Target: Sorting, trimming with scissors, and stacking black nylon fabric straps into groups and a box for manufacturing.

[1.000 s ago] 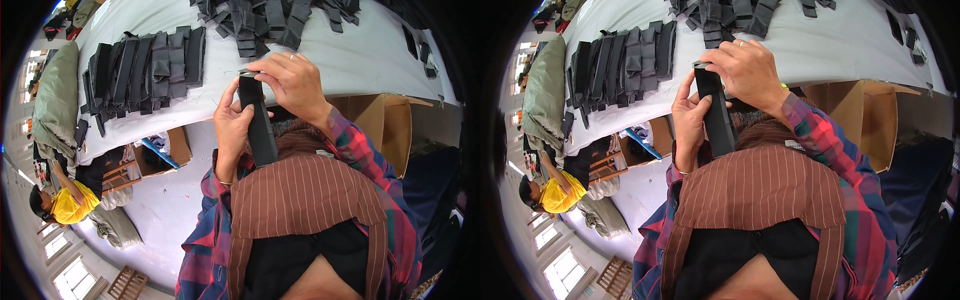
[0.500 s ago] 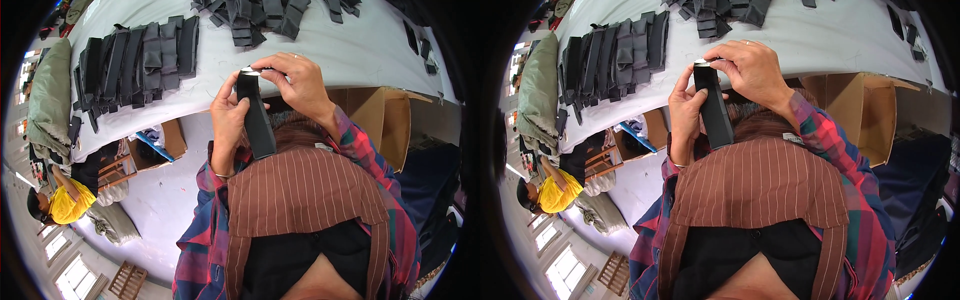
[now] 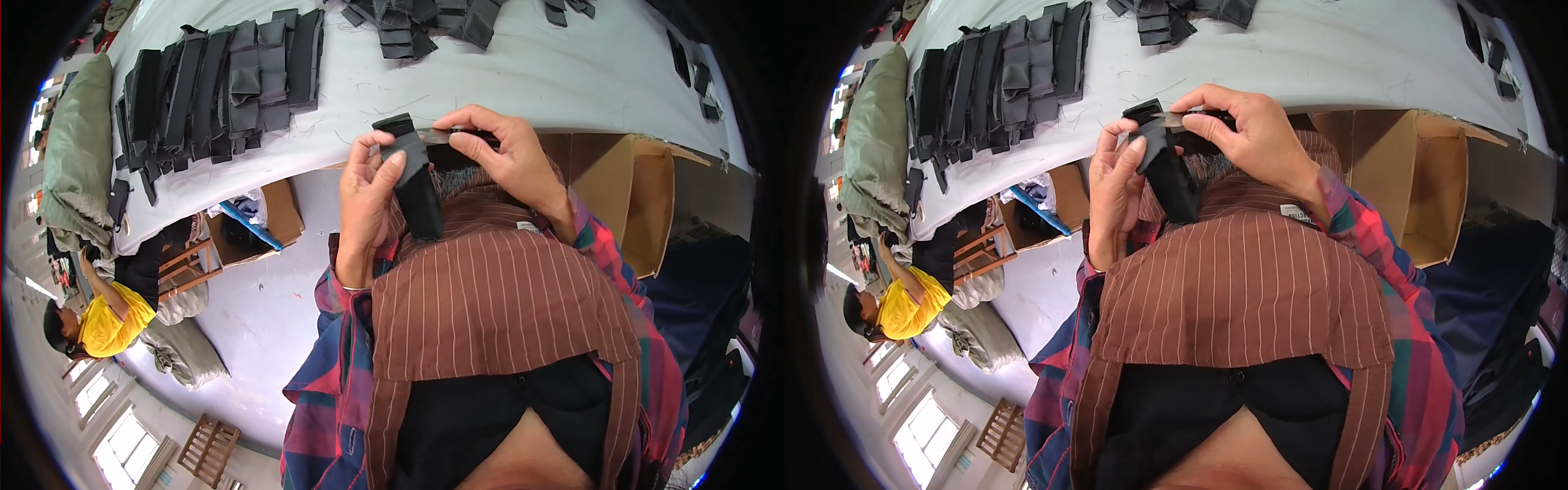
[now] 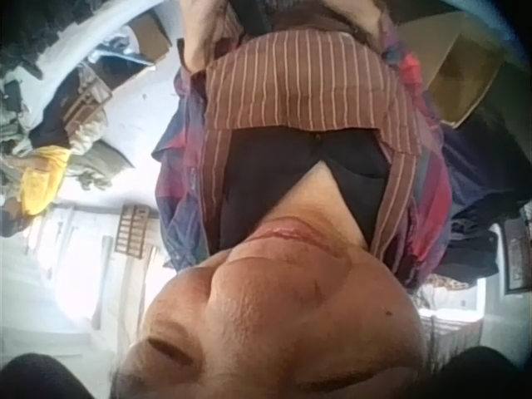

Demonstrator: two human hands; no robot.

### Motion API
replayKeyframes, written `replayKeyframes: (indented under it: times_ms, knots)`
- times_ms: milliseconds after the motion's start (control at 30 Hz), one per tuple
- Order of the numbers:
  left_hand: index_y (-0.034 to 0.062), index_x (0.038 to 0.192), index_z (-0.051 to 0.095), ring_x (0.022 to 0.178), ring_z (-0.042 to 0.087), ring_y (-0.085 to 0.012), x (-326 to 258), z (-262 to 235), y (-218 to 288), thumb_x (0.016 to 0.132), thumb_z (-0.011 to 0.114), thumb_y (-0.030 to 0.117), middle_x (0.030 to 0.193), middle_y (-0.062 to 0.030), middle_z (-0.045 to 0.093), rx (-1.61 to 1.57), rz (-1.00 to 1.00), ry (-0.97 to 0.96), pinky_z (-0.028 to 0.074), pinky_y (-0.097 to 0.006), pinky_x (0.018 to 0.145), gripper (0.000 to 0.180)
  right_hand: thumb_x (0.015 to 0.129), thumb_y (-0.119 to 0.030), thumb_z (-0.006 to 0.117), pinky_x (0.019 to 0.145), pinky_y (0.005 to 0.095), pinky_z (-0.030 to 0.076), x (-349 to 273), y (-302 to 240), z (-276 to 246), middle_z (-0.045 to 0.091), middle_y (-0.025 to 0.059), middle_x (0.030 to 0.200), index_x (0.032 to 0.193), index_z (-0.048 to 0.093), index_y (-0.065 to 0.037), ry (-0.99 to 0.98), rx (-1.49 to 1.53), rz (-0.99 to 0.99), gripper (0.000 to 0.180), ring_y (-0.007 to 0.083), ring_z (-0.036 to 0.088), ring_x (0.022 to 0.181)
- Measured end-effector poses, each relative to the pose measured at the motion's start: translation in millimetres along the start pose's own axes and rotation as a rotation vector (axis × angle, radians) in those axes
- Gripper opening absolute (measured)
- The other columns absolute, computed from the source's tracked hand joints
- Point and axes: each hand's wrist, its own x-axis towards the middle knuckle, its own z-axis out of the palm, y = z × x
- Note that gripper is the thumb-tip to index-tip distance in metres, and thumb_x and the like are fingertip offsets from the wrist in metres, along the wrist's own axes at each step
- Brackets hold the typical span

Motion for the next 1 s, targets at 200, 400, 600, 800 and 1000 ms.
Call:
replayKeyframes:
  times_ms: [200, 400, 600, 800, 1000]
  knots:
    - [0.0048, 0.13, 0.032, 0.098, 0.059, -0.0231, -6.2, 7.1, -4.4, 0.079, 0.058, -0.005, 0.113, -0.0186, 0.054, 0.04, 0.058, -0.036, 0.049, -0.031, 0.086, 0.057, 0.085, -0.008, 0.057, 0.075, 0.0267, 0.047, -5.6, -0.2, 4.8, 0.066, 0.0091, 0.089, 0.099, 0.062, 0.0, -0.114, -0.127, 0.01, 0.017, 0.0163, 0.062, 0.081]
    - [0.0033, 0.129, 0.033, 0.1, 0.054, -0.0142, -14.2, 14.0, -3.5, 0.075, 0.048, -0.012, 0.112, -0.0127, 0.053, 0.145, 0.055, -0.045, 0.047, -0.026, 0.083, 0.058, 0.08, -0.008, 0.06, 0.067, 0.0312, 0.047, -5.3, -1.9, 16.1, 0.064, 0.0097, 0.081, 0.092, 0.064, -0.004, -0.075, -0.372, -0.125, 0.013, 0.0249, 0.062, 0.072]
    - [0.0019, 0.128, 0.036, 0.098, 0.054, -0.0126, -18.6, 12.8, -1.8, 0.069, 0.045, -0.012, 0.11, -0.0105, 0.053, 0.132, 0.006, -0.091, 0.045, -0.025, 0.082, 0.06, 0.076, -0.01, 0.062, 0.065, 0.0332, 0.044, -2.0, -0.7, 15.2, 0.063, 0.006, 0.077, 0.086, 0.065, -0.007, -0.081, -0.471, -0.329, 0.011, 0.025, 0.059, 0.07]
    - [0.0013, 0.124, 0.041, 0.094, 0.055, -0.0118, -19.3, 6.7, -5.6, 0.066, 0.045, -0.007, 0.108, -0.009, 0.054, 0.12, -0.027, -0.134, 0.044, -0.022, 0.08, 0.059, 0.076, -0.011, 0.063, 0.067, 0.0321, 0.041, 2.9, -4.0, 7.9, 0.064, 0.0025, 0.079, 0.085, 0.065, -0.01, -0.19, -0.499, -0.381, 0.009, 0.0218, 0.058, 0.073]
    - [-0.0029, 0.125, 0.037, 0.091, 0.062, -0.0215, -20.2, 6.8, -6.3, 0.062, 0.044, -0.003, 0.105, -0.0171, 0.057, 0.194, -0.038, -0.145, 0.051, -0.031, 0.082, 0.063, 0.075, -0.01, 0.063, 0.069, 0.0322, 0.04, 3.9, -3.3, 4.5, 0.064, 0.002, 0.079, 0.083, 0.065, -0.009, -0.265, -0.471, -0.315, 0.008, 0.0223, 0.058, 0.072]
